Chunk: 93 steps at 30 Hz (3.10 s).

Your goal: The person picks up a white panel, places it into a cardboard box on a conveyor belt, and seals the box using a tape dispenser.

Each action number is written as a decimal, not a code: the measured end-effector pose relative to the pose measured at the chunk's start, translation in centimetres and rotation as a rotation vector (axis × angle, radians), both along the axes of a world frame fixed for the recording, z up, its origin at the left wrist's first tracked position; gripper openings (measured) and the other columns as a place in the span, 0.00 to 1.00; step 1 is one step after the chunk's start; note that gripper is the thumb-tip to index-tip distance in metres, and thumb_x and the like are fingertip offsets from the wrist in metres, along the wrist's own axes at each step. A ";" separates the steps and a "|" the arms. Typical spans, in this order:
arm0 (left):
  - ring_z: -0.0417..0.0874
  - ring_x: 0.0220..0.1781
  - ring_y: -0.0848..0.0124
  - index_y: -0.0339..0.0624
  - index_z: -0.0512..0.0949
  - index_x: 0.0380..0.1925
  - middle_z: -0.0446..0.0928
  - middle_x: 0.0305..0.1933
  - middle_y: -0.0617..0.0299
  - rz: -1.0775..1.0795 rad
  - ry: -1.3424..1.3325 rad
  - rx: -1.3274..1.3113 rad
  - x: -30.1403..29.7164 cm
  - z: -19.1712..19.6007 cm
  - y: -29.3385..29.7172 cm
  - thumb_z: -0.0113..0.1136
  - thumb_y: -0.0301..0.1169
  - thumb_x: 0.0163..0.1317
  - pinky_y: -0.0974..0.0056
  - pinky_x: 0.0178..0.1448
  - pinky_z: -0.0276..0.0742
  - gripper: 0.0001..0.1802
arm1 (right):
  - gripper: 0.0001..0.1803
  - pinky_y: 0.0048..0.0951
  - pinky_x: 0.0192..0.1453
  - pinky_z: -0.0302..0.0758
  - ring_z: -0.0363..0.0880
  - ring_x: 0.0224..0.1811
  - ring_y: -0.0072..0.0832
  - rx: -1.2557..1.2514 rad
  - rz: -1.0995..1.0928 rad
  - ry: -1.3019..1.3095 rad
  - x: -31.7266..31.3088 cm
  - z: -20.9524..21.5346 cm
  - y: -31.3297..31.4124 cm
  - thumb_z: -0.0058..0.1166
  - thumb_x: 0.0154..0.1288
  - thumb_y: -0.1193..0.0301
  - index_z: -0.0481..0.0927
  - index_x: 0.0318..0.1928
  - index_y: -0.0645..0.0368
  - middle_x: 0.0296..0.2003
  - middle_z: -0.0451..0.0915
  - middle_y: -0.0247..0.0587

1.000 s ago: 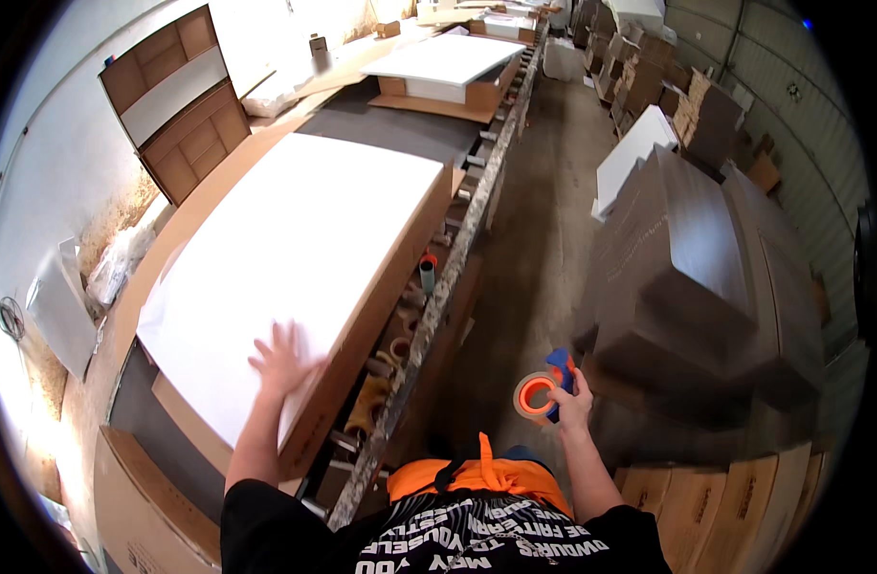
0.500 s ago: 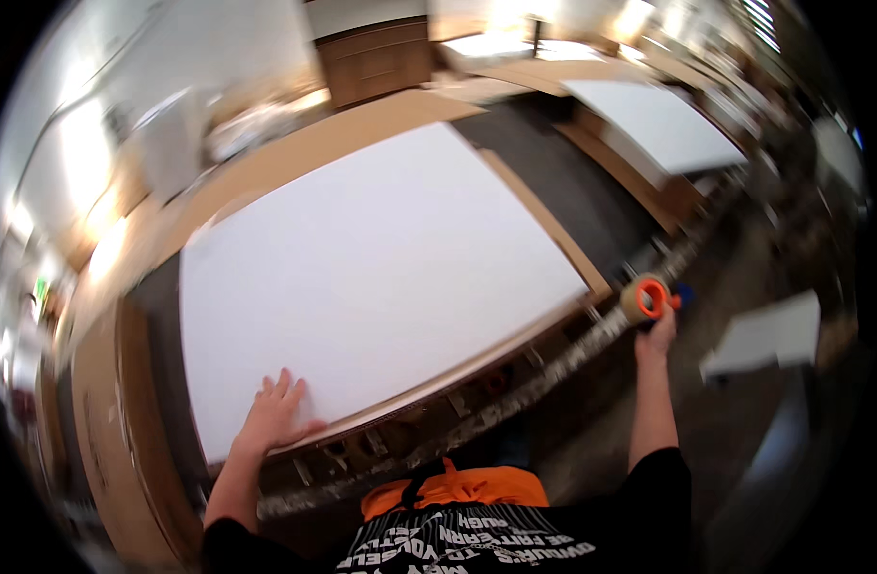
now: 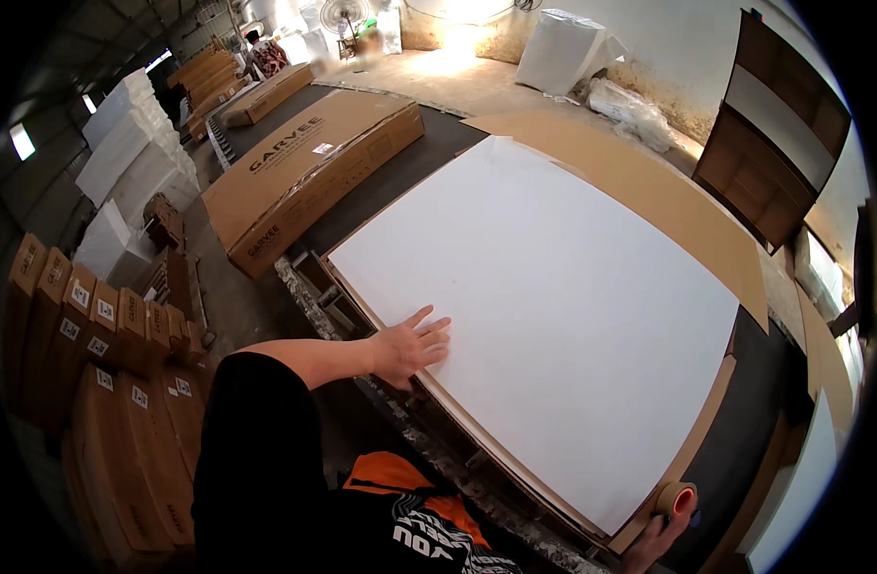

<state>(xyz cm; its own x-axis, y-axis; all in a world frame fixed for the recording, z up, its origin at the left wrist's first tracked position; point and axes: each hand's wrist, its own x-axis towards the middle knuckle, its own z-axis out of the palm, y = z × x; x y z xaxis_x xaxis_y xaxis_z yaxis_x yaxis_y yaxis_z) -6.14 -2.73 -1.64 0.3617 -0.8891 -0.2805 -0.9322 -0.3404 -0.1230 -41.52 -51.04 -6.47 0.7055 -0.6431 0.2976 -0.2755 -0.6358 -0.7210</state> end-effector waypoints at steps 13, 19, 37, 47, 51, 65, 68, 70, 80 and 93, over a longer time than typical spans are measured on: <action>0.48 0.76 0.34 0.43 0.63 0.52 0.60 0.54 0.44 -0.182 0.246 -0.436 5.9 -4.7 -2.1 0.46 0.70 0.62 0.28 0.76 0.35 0.41 | 0.36 0.62 0.71 0.54 0.55 0.70 0.65 -0.606 0.430 0.399 8.6 -1.0 9.2 0.41 0.73 0.50 0.63 0.67 0.69 0.67 0.62 0.68; 0.50 0.77 0.39 0.43 0.64 0.53 0.62 0.55 0.47 -0.110 0.256 -0.503 5.6 -4.8 -1.3 0.45 0.67 0.65 0.34 0.79 0.38 0.38 | 0.45 0.65 0.74 0.49 0.51 0.71 0.65 -0.628 0.653 0.567 14.7 0.2 18.3 0.50 0.64 0.42 0.60 0.70 0.63 0.71 0.55 0.67; 0.47 0.78 0.32 0.39 0.72 0.64 0.57 0.75 0.42 0.074 0.047 -0.298 -2.3 -3.9 -10.4 0.54 0.60 0.62 0.34 0.78 0.38 0.40 | 0.39 0.63 0.73 0.48 0.57 0.70 0.61 -0.211 0.764 0.421 15.6 2.4 18.1 0.59 0.62 0.44 0.71 0.67 0.53 0.68 0.62 0.65; 0.52 0.78 0.39 0.50 0.74 0.64 0.63 0.74 0.51 0.330 0.119 -0.313 -3.2 -2.1 -11.5 0.58 0.57 0.62 0.38 0.77 0.45 0.35 | 0.52 0.35 0.55 0.73 0.68 0.57 0.29 1.000 -0.603 -0.403 34.3 -3.3 -37.5 0.63 0.59 0.40 0.60 0.72 0.62 0.61 0.68 0.46; 0.54 0.78 0.43 0.54 0.73 0.65 0.63 0.75 0.56 0.357 0.103 -0.379 -2.6 -2.6 -11.9 0.56 0.58 0.63 0.41 0.78 0.47 0.34 | 0.26 0.36 0.48 0.78 0.80 0.44 0.34 1.191 -0.273 -0.475 38.0 -9.9 -49.9 0.51 0.75 0.56 0.74 0.57 0.68 0.48 0.78 0.46; 0.53 0.78 0.44 0.54 0.69 0.69 0.60 0.77 0.57 0.301 0.080 -0.467 -3.1 -3.3 -9.6 0.51 0.56 0.68 0.41 0.77 0.50 0.33 | 0.11 0.26 0.30 0.72 0.76 0.26 0.22 0.041 -0.192 -0.182 32.6 -2.7 -27.4 0.52 0.71 0.68 0.75 0.41 0.65 0.28 0.77 0.38; 0.49 0.79 0.45 0.55 0.66 0.70 0.56 0.78 0.58 0.251 0.073 -0.524 -2.0 -4.8 -10.3 0.50 0.56 0.68 0.40 0.78 0.48 0.35 | 0.05 0.30 0.34 0.74 0.77 0.28 0.24 0.285 -0.293 -0.068 27.1 -8.3 -25.8 0.54 0.68 0.74 0.74 0.36 0.62 0.27 0.78 0.38; 0.44 0.81 0.45 0.55 0.61 0.73 0.51 0.80 0.57 0.256 0.087 -0.514 -1.9 -4.7 -10.3 0.46 0.57 0.70 0.39 0.79 0.43 0.36 | 0.03 0.33 0.37 0.76 0.79 0.32 0.29 -0.208 -0.161 0.202 21.7 -9.3 -22.2 0.53 0.69 0.74 0.75 0.36 0.60 0.31 0.80 0.37; 0.43 0.80 0.40 0.36 0.59 0.71 0.51 0.78 0.44 0.285 0.273 -0.602 -1.5 -5.1 -9.9 0.41 0.61 0.70 0.39 0.81 0.35 0.43 | 0.58 0.54 0.75 0.56 0.57 0.75 0.52 -0.663 0.278 0.658 8.3 3.3 16.2 0.71 0.45 0.46 0.59 0.74 0.58 0.72 0.60 0.56; 0.70 0.66 0.42 0.23 0.80 0.47 0.74 0.57 0.38 -0.110 -0.313 -1.506 -3.3 17.1 -8.9 0.64 0.40 0.52 0.32 0.69 0.59 0.29 | 0.73 0.54 0.78 0.50 0.53 0.76 0.54 -0.697 0.236 0.398 11.7 -3.1 18.2 0.79 0.23 0.57 0.53 0.75 0.57 0.74 0.57 0.50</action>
<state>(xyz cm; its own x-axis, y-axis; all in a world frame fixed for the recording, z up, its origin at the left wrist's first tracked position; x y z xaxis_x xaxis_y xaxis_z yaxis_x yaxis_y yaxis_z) -9.46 -11.63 15.50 0.1488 -0.2950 0.9438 -0.9634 -0.2583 0.0712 -29.83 -32.88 -9.58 0.9353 -0.2262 0.2720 -0.2299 -0.9730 -0.0185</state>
